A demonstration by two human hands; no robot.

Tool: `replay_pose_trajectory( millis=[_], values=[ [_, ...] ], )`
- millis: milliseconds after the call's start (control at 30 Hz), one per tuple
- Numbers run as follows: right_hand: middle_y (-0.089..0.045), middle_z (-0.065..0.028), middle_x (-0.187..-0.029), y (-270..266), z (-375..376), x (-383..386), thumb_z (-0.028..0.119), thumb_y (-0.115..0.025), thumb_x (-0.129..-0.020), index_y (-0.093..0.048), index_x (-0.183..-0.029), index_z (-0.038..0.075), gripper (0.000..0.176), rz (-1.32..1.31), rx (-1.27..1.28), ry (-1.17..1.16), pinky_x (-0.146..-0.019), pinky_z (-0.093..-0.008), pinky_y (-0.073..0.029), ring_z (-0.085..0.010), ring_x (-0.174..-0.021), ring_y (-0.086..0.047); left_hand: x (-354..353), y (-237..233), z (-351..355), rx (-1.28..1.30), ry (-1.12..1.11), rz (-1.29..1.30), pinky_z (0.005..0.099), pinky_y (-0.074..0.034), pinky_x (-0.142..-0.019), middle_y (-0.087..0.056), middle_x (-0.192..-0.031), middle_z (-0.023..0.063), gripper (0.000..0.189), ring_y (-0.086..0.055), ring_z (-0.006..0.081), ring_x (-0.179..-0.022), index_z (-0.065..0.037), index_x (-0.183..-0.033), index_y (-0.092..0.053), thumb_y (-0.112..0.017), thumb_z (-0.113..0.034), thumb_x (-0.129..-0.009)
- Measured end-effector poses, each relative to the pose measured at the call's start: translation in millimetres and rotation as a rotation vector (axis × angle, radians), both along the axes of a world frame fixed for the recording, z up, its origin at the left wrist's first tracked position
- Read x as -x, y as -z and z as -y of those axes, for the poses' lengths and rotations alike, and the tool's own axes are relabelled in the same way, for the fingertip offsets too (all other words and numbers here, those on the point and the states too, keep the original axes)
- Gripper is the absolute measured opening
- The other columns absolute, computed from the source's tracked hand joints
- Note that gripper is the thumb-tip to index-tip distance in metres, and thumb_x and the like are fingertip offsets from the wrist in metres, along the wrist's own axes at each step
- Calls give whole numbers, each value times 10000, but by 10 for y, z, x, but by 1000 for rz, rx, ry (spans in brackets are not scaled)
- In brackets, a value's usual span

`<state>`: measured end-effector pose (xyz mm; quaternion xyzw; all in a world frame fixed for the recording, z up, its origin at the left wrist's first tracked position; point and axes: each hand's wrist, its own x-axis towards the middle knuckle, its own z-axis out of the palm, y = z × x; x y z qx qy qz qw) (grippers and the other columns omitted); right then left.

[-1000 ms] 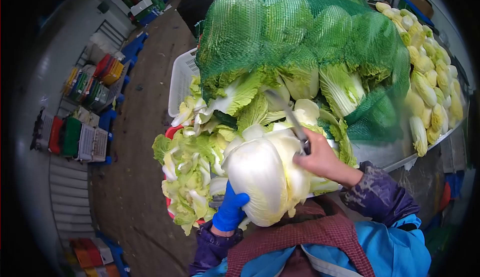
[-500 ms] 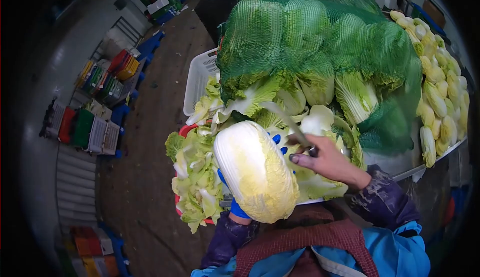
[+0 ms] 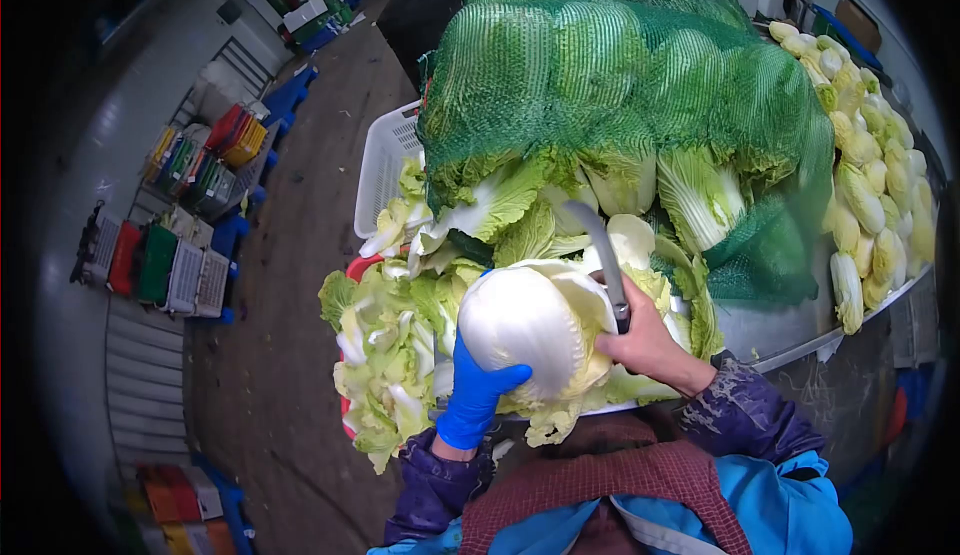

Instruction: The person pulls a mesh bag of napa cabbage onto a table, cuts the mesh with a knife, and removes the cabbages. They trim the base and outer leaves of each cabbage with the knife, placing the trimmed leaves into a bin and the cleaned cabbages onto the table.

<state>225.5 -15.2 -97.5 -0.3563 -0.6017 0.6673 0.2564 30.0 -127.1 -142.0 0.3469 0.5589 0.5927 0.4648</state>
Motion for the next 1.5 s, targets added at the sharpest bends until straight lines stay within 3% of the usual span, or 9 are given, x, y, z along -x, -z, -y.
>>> replay_pose_trajectory(
  millis=[167, 267, 300, 367, 433, 467, 800, 1000, 1500],
  values=[
    [-570, -96, -938, 422, -290, -101, 24, -609, -656, -438, -1200, 14, 570, 248, -313, 75, -696, -274, -472, -148, -759, -556, 33, 94, 122, -63, 25, 523, 441, -389, -995, -429, -1317, 148, 900, -465, 296, -1174, -59, -1376, -276, -735, -420, -690],
    [-608, -114, -1057, 390, -339, -122, 201, -720, -688, -432, -1245, 28, 650, 384, -1115, 189, -652, -300, -502, -167, -796, -601, -109, -268, -135, -171, 230, 972, 480, -357, -1013, -377, -1366, 174, 942, -438, 332, -1197, -103, -1402, -245, -589, -647, -714],
    [-608, -114, -1057, 255, -284, -95, 201, -720, -688, -432, -1245, 28, 650, 381, -1107, 183, -652, -300, -502, -167, -796, -601, -151, -272, -164, -203, 167, 997, 495, -335, -1023, -342, -1392, 171, 961, -418, 339, -1213, -121, -1411, -232, -501, -719, -709],
    [-613, -74, -990, -120, -181, 1, 311, -716, -746, -451, -1210, 11, 613, 148, -80, -174, -609, -295, -478, -145, -723, -583, -146, -45, -166, -243, 107, 1017, 510, -313, -1033, -307, -1419, 167, 987, -397, 346, -1230, -139, -1419, -219, -414, -791, -703],
    [-607, -92, -1005, -137, -84, 98, 366, -693, -780, -416, -1274, 17, 665, 89, 189, -335, -425, -229, -394, -87, -577, -527, 11, 589, -114, -328, 49, 981, 491, -284, -1055, -281, -1439, 130, 945, -350, 330, -1268, -147, -1423, -213, -338, -789, -742],
    [-598, -105, -1026, 0, -76, 111, 352, -708, -770, -405, -1286, 21, 685, -55, 219, -336, -495, -232, -431, -104, -638, -553, -19, 464, -84, -179, -53, 521, 465, -260, -1076, -276, -1444, 108, 879, -314, 313, -1292, -123, -1422, -209, -346, -727, -798],
    [-562, -147, -1128, -60, -54, 95, 255, -811, -622, -382, -1304, 4, 844, 79, -282, -203, -884, -308, -432, -200, -1014, -557, -59, 101, 119, -82, -75, 656, 413, -362, -1025, -382, -1352, 136, 786, -421, 283, -1221, -25, -1382, -226, -674, -248, -777],
    [-540, -237, -1147, -65, -15, 103, 288, -745, -626, -360, -1301, 1, 827, 133, -640, -191, -867, -390, -454, -366, -1022, -557, -70, 3, 55, -19, 64, 187, 390, -375, -1002, -405, -1316, 133, 1022, -432, 240, -1198, -23, -1383, -204, -825, -253, -604],
    [-588, -192, -985, -64, 59, 120, 119, -670, -623, -395, -1218, 4, 665, 43, -394, -75, -818, -341, -455, -272, -918, -593, -310, -325, -97, -219, 34, -287, 396, -323, -1036, -293, -1383, 146, 1215, -351, 256, -1258, -53, -1434, -45, -858, -177, -540]
  ],
)
